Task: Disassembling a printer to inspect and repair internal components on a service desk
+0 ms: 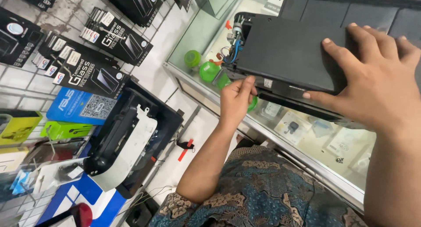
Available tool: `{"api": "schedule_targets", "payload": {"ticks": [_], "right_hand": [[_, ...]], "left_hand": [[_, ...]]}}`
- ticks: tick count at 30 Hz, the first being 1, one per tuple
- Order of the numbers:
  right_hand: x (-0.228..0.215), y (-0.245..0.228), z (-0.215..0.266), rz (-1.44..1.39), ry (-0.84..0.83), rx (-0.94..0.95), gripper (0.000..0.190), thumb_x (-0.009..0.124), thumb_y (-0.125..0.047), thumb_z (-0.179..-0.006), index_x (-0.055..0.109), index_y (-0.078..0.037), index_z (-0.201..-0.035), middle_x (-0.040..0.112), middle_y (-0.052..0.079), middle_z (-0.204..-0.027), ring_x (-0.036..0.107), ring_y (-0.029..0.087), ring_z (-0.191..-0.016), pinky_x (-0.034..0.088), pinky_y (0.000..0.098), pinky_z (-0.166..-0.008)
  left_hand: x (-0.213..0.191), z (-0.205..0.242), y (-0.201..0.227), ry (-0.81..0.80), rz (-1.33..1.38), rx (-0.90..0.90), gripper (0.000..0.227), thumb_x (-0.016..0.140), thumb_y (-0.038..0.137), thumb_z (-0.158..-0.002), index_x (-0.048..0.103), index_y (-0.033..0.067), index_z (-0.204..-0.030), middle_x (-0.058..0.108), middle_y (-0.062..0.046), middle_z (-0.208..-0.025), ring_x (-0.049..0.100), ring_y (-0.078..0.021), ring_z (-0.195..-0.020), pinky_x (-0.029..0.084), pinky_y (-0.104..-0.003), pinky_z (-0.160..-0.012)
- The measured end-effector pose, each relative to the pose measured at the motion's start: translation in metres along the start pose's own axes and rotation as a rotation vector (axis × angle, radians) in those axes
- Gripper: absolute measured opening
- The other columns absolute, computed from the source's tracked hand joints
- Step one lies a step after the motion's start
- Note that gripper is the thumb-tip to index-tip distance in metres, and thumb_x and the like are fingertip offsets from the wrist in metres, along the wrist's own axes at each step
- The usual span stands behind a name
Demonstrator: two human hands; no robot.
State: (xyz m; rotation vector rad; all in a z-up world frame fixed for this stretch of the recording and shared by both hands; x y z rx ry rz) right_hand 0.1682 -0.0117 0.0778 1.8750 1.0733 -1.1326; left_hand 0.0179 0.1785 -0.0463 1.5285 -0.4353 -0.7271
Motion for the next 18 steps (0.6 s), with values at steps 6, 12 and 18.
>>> {"api": "schedule_targets", "payload": {"ticks": [6,12,18], "right_hand": [[-0.003,-0.001,-0.002,-0.077,-0.015,0.026,0.105,0.059,-0.084,-0.075,0.067,-0.018,-0.156,0.061,0.026,-0.160,0.056,0.047,-0.144,0.034,0.0591,-0.111],[-0.007,-0.002,-0.005,-0.121,-0.025,0.040,0.105,0.064,-0.080,-0.071,0.063,-0.016,-0.155,0.057,0.026,-0.160,0.050,0.041,-0.148,0.033,0.0610,-0.108],[-0.006,-0.002,-0.007,-0.115,-0.034,0.038,0.104,0.063,-0.080,-0.072,0.062,-0.017,-0.155,0.056,0.025,-0.160,0.049,0.041,-0.148,0.033,0.0612,-0.107]], "left_hand": [[0.004,-0.003,-0.044,0.051,0.627,-0.072,0.011,0.057,0.007,-0.092,0.065,0.0026,-0.085,0.061,-0.006,-0.072,0.049,-0.0085,-0.059,0.031,-0.020,-0.046],[-0.001,0.003,-0.065,-0.141,0.619,0.019,0.023,0.060,0.012,-0.103,0.062,0.0032,-0.124,0.065,-0.014,-0.076,0.052,-0.0167,-0.048,0.036,-0.027,-0.043],[-0.003,0.015,-0.042,-0.072,0.241,-0.043,0.037,0.050,0.038,-0.107,0.062,0.0108,-0.086,0.042,0.004,-0.065,0.036,-0.0074,-0.059,0.027,-0.024,-0.055]]}}
Point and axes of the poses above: each hand's wrist, its own z-axis away from the middle knuckle, its own x-axis out of the palm, y = z × x, the point moved 9 cm from there along -z, towards the middle knuckle
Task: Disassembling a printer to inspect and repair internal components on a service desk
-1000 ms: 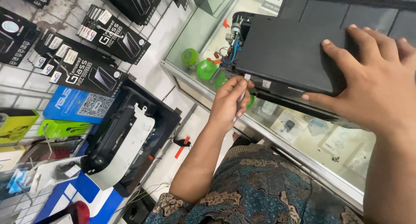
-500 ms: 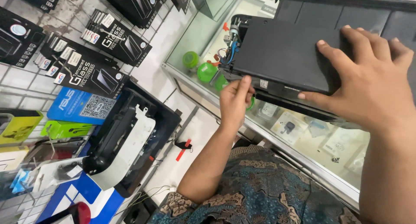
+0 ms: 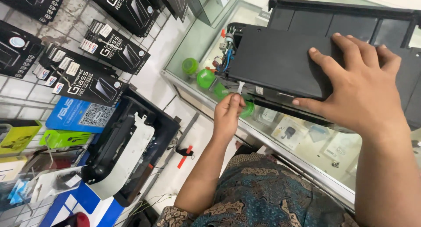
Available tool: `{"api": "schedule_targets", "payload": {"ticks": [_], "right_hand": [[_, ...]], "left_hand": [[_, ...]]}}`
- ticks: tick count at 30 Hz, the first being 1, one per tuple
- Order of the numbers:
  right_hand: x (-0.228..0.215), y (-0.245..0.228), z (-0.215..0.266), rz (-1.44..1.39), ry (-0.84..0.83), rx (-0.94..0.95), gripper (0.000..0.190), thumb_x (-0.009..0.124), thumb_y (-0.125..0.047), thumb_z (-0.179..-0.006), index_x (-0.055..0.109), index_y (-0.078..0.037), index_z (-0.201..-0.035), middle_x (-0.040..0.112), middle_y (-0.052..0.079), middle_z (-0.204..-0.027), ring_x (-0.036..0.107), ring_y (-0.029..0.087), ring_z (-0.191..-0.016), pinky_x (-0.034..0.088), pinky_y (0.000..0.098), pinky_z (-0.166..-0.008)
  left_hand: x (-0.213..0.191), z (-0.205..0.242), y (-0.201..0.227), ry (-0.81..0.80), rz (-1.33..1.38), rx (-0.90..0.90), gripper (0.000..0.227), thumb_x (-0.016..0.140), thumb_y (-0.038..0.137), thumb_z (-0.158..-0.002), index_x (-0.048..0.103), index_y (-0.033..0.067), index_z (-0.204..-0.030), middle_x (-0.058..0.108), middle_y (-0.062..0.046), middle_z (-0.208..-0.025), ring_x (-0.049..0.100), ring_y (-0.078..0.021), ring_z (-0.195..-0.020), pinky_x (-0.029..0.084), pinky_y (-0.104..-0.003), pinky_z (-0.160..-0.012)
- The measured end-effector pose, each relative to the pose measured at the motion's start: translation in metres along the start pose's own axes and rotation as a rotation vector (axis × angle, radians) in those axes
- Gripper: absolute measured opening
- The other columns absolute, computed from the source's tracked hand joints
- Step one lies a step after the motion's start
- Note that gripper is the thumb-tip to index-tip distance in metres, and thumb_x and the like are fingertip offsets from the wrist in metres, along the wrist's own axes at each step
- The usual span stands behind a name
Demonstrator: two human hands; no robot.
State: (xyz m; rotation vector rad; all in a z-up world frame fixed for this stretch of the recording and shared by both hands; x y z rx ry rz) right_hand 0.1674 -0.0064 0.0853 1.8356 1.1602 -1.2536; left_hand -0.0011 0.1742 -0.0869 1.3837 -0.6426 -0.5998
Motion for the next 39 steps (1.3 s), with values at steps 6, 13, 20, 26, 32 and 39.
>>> {"api": "schedule_targets", "payload": {"ticks": [6,13,20,26,32,39], "right_hand": [[-0.002,0.002,-0.004,-0.003,0.001,-0.002,0.100,0.066,-0.080,-0.069,0.064,-0.020,-0.149,0.057,0.023,-0.159,0.051,0.040,-0.145,0.035,0.0598,-0.102],[0.002,0.002,-0.004,0.028,0.000,0.006,0.099,0.064,-0.082,-0.067,0.062,-0.025,-0.149,0.057,0.021,-0.160,0.052,0.038,-0.146,0.036,0.0586,-0.101],[-0.001,0.002,-0.005,0.016,-0.001,0.055,0.098,0.067,-0.079,-0.067,0.063,-0.024,-0.148,0.056,0.020,-0.159,0.051,0.038,-0.145,0.034,0.0586,-0.102],[0.001,0.003,-0.003,0.022,0.000,0.047,0.100,0.062,-0.083,-0.069,0.062,-0.024,-0.150,0.054,0.021,-0.161,0.050,0.037,-0.147,0.034,0.0588,-0.103],[-0.001,-0.002,0.001,0.034,0.016,0.012,0.098,0.066,-0.081,-0.068,0.065,-0.024,-0.148,0.058,0.019,-0.160,0.052,0.035,-0.148,0.036,0.0562,-0.104],[0.001,-0.002,0.004,0.032,-0.008,0.026,0.102,0.061,-0.085,-0.066,0.062,-0.028,-0.150,0.057,0.017,-0.161,0.052,0.036,-0.149,0.035,0.0586,-0.111]], "left_hand": [[-0.001,0.009,0.031,0.090,-0.028,-0.148,0.038,0.053,0.032,-0.105,0.057,0.0101,-0.074,0.030,0.006,-0.057,0.026,-0.0070,-0.052,0.019,-0.025,-0.049],[0.008,0.011,0.031,0.046,0.183,-0.288,0.036,0.055,0.028,-0.105,0.056,0.0081,-0.076,0.028,0.006,-0.055,0.021,-0.0051,-0.045,0.013,-0.024,-0.040],[0.006,0.006,0.038,0.023,0.112,-0.246,0.038,0.052,0.027,-0.106,0.057,0.0049,-0.076,0.040,-0.004,-0.044,0.030,-0.0127,-0.031,0.024,-0.026,-0.031],[0.006,0.011,0.042,0.040,0.121,-0.299,0.037,0.054,0.029,-0.105,0.058,0.0070,-0.076,0.041,-0.003,-0.045,0.030,-0.0112,-0.033,0.021,-0.026,-0.031],[0.003,0.020,0.024,-0.018,0.057,-0.252,0.037,0.052,0.034,-0.106,0.056,0.0096,-0.079,0.040,-0.001,-0.051,0.031,-0.0098,-0.041,0.026,-0.025,-0.038],[-0.005,0.043,0.020,0.015,0.038,-0.171,0.032,0.049,0.025,-0.109,0.058,0.0068,-0.083,0.044,-0.001,-0.055,0.039,-0.0101,-0.043,0.033,-0.025,-0.039]]}}
Point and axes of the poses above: each hand's wrist, its own z-axis away from the middle knuckle, its own x-axis out of the palm, y = z × x, the point moved 9 cm from there along -z, towards the middle knuckle
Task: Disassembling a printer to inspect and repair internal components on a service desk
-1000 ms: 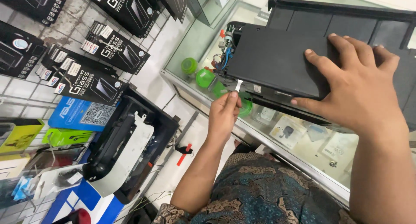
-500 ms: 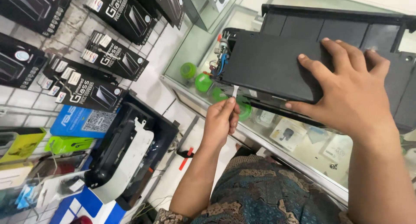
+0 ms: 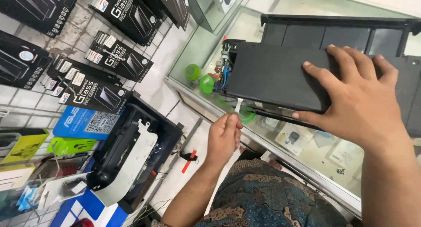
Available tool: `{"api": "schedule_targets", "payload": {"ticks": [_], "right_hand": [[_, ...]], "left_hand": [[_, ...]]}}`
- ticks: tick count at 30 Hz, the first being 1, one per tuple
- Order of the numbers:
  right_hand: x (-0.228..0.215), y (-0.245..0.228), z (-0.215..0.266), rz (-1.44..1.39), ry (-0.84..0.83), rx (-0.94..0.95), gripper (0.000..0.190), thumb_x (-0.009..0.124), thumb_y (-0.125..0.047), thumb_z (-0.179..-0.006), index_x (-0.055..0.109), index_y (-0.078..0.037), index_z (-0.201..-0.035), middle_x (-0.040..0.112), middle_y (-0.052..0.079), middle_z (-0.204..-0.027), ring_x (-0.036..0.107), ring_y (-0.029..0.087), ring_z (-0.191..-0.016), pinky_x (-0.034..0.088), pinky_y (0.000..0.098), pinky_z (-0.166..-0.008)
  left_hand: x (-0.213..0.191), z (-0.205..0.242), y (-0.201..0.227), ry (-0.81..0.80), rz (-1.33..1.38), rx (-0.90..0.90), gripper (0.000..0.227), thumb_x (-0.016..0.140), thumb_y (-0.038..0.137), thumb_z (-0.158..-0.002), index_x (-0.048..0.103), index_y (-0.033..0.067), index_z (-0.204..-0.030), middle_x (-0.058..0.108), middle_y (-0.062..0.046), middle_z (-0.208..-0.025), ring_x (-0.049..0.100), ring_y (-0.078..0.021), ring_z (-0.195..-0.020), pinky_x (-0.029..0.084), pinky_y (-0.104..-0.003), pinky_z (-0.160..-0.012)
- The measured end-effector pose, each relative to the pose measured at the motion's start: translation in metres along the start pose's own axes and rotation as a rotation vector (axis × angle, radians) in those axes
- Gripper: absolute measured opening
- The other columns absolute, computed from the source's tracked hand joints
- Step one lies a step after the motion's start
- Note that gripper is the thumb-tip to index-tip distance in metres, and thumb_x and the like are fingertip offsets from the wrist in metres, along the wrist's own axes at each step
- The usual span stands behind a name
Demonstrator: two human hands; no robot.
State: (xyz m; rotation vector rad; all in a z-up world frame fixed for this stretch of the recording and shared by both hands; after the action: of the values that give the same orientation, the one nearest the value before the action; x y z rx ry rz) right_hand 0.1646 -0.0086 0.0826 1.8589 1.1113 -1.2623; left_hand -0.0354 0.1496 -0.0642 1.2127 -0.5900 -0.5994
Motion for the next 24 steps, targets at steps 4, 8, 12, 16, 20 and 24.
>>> {"api": "schedule_targets", "payload": {"ticks": [4,8,12,16,20,24], "right_hand": [[-0.001,0.001,-0.002,-0.007,0.001,0.006,0.100,0.058,-0.086,-0.068,0.061,-0.029,-0.151,0.057,0.018,-0.160,0.051,0.036,-0.148,0.036,0.0606,-0.110],[-0.002,-0.002,-0.004,-0.025,-0.027,-0.002,0.097,0.059,-0.084,-0.069,0.060,-0.029,-0.149,0.055,0.017,-0.160,0.049,0.035,-0.147,0.034,0.0603,-0.109],[0.002,-0.002,0.004,0.097,0.022,-0.039,0.102,0.056,-0.088,-0.069,0.066,-0.028,-0.151,0.061,0.015,-0.164,0.057,0.034,-0.149,0.038,0.0549,-0.114],[0.013,0.002,0.006,0.075,0.078,-0.083,0.108,0.066,-0.083,-0.066,0.072,-0.018,-0.152,0.063,0.024,-0.163,0.056,0.042,-0.148,0.048,0.0475,-0.119],[0.005,-0.005,-0.002,-0.321,0.091,-0.114,0.100,0.084,-0.053,-0.067,0.068,0.005,-0.147,0.047,0.041,-0.160,0.041,0.056,-0.145,0.038,0.0625,-0.122],[0.011,-0.005,-0.001,-0.474,0.059,-0.073,0.096,0.090,-0.032,-0.066,0.063,0.015,-0.145,0.038,0.042,-0.158,0.036,0.057,-0.150,0.032,0.0627,-0.125]], "left_hand": [[0.046,0.018,-0.031,-0.045,0.148,-0.085,0.033,0.036,0.023,-0.115,0.058,0.0089,-0.095,0.055,-0.001,-0.061,0.049,-0.0147,-0.047,0.041,-0.030,-0.043],[0.096,0.056,-0.059,-0.526,-0.027,-0.009,0.033,0.039,0.015,-0.117,0.056,-0.0023,-0.140,0.065,-0.010,-0.078,0.066,-0.0201,-0.063,0.055,-0.028,-0.054],[0.036,0.022,-0.112,-0.405,-0.481,-0.019,0.019,0.050,0.020,-0.109,0.060,0.0052,-0.117,0.066,-0.008,-0.082,0.059,-0.0155,-0.058,0.049,-0.028,-0.047],[-0.110,-0.027,-0.185,0.316,-0.397,-0.308,0.029,0.044,0.028,-0.099,0.069,0.0149,-0.101,0.067,-0.003,-0.084,0.058,-0.0180,-0.074,0.039,-0.035,-0.065],[-0.181,-0.115,-0.188,0.605,-0.423,-0.200,0.029,0.044,0.022,-0.096,0.071,0.0216,-0.105,0.072,-0.007,-0.095,0.067,-0.0262,-0.094,0.047,-0.036,-0.084],[-0.206,-0.204,-0.189,0.727,-0.692,0.117,0.018,0.061,0.011,-0.088,0.072,0.0135,-0.101,0.075,-0.010,-0.099,0.069,-0.0343,-0.098,0.051,-0.047,-0.086]]}}
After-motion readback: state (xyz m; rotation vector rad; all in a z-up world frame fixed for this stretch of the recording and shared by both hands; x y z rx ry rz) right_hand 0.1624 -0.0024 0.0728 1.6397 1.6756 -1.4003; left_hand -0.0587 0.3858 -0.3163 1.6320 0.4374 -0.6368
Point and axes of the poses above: each hand's wrist, its own z-axis away from the middle knuckle, its own x-axis out of the palm, y = z × x, the point moved 9 cm from there along -z, towards the middle knuckle
